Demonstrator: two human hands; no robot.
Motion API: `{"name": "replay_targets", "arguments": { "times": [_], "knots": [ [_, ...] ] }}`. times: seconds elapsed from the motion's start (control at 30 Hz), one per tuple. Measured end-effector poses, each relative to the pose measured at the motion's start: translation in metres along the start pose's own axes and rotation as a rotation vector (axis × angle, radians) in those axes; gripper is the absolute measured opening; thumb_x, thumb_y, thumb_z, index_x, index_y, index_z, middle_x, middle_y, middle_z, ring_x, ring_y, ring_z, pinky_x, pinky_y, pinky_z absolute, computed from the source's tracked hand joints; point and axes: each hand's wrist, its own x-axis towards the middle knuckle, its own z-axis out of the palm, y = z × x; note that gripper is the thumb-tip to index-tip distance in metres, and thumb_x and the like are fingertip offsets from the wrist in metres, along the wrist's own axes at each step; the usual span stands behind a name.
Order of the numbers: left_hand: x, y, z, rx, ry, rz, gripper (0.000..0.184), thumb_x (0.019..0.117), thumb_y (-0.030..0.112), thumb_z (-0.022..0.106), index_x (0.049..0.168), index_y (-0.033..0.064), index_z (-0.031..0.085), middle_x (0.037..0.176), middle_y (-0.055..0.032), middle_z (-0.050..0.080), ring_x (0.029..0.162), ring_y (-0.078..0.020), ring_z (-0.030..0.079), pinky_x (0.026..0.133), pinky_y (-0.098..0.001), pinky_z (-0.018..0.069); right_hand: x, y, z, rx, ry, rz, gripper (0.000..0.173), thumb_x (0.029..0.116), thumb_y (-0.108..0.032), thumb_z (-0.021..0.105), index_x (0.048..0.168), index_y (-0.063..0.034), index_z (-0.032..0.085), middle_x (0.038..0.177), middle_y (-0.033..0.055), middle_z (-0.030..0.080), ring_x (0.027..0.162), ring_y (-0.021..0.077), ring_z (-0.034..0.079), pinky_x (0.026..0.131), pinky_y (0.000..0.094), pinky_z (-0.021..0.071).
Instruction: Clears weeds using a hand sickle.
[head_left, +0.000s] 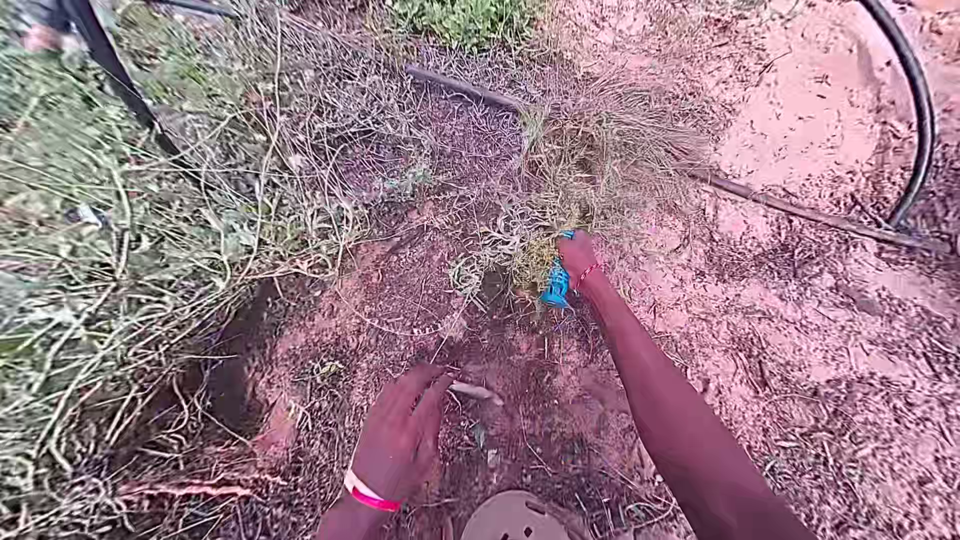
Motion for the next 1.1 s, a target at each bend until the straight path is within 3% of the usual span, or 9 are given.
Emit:
{"name": "replay_targets", "arguments": {
  "times": [0.07,0.17,0.27,0.43,0.57,0.8,0.9,1.0,1.1],
  "knots": [
    [-0.005,0.002,-0.002,0.003,0.046,-0.042,0.031,0.0969,0.014,0.047,0.108,0.0074,0.075,0.110,-0.0169,0.074,0.098,-0.0307,0.072,0.082,-0.0421,0.0576,-0.019,0.006,0.030,-0.154,-0.124,-0.018,0.048,0.0995,-0.012,0.058,0.143,0.0029,0.043,0.113,0.0274,0.061,0.091,0.0349,0.062,0.078,0.0523,0.0517],
    [-0.008,0.010,0.007,-0.038,0.095,-0.075,0.029,0.0978,0.014,0.047,0.109,0.0076,0.073,0.109,-0.0158,0.073,0.100,-0.0285,0.071,0.087,-0.0390,0.0576,-0.120,0.069,0.016,-0.257,-0.229,0.045,0.061,0.0996,-0.009,0.058,0.151,0.0037,0.028,0.104,0.0187,0.061,0.070,0.0215,0.068,0.065,0.0388,0.0599],
    [-0.001,0.022,0.027,-0.098,0.074,-0.008,0.027,0.0987,0.015,0.048,0.109,0.0105,0.072,0.106,-0.0144,0.072,0.095,-0.0276,0.070,0.082,-0.0406,0.0563,-0.170,0.107,-0.038,-0.249,-0.096,0.043,0.068,0.0975,-0.010,0.061,0.154,0.0075,0.028,0.123,0.0262,0.062,0.099,0.0298,0.068,0.089,0.0461,0.0566],
    [0.004,0.029,0.022,-0.085,0.030,0.073,0.028,0.0953,0.015,0.049,0.108,0.0104,0.074,0.105,-0.0142,0.073,0.088,-0.0279,0.070,0.076,-0.0385,0.0571,-0.117,0.087,-0.068,0.186,0.346,-0.022,0.018,0.0993,-0.002,0.052,0.115,0.0063,0.046,0.066,0.0040,0.056,0.046,0.0088,0.057,0.047,0.0256,0.0546],
    [0.004,0.029,0.023,-0.063,0.065,0.016,0.028,0.0934,0.013,0.050,0.106,0.0082,0.076,0.106,-0.0148,0.075,0.092,-0.0287,0.072,0.079,-0.0394,0.0577,-0.050,0.055,-0.037,0.352,0.193,0.102,0.025,0.1035,-0.004,0.051,0.125,0.0043,0.042,0.079,0.0101,0.054,0.052,0.0152,0.058,0.050,0.0311,0.0566],
    [0.003,0.035,0.017,-0.099,0.003,0.148,0.025,0.1003,0.018,0.048,0.109,0.0157,0.071,0.105,-0.0108,0.072,0.094,-0.0244,0.069,0.082,-0.0350,0.0560,-0.243,0.129,-0.027,-0.107,-0.114,0.127,0.059,0.0939,-0.008,0.060,0.145,0.0134,0.038,0.098,0.0233,0.065,0.074,0.0272,0.066,0.072,0.0461,0.0572],
    [-0.010,0.017,0.005,-0.037,-0.022,0.140,0.027,0.1002,0.017,0.046,0.106,0.0120,0.072,0.105,-0.0136,0.072,0.093,-0.0270,0.070,0.081,-0.0383,0.0566,-0.201,0.131,-0.039,0.046,0.135,0.058,0.053,0.0969,-0.007,0.059,0.142,0.0105,0.038,0.085,0.0159,0.061,0.057,0.0193,0.062,0.056,0.0387,0.0578],
    [-0.009,0.012,0.003,-0.018,0.011,0.089,0.031,0.0979,0.016,0.045,0.106,0.0076,0.074,0.106,-0.0168,0.073,0.095,-0.0304,0.071,0.081,-0.0409,0.0576,-0.095,0.086,-0.050,0.145,0.339,0.066,0.026,0.1005,-0.007,0.058,0.120,0.0083,0.051,0.084,0.0127,0.059,0.063,0.0168,0.061,0.061,0.0342,0.0556],
    [-0.002,0.021,0.010,-0.037,0.054,0.065,0.030,0.0973,0.014,0.046,0.106,0.0073,0.074,0.105,-0.0167,0.073,0.094,-0.0301,0.071,0.081,-0.0407,0.0576,-0.070,0.068,-0.029,-0.010,0.118,0.079,0.048,0.1027,-0.005,0.056,0.144,0.0095,0.039,0.123,0.0269,0.058,0.103,0.0300,0.063,0.093,0.0431,0.0521]
  ]
}}
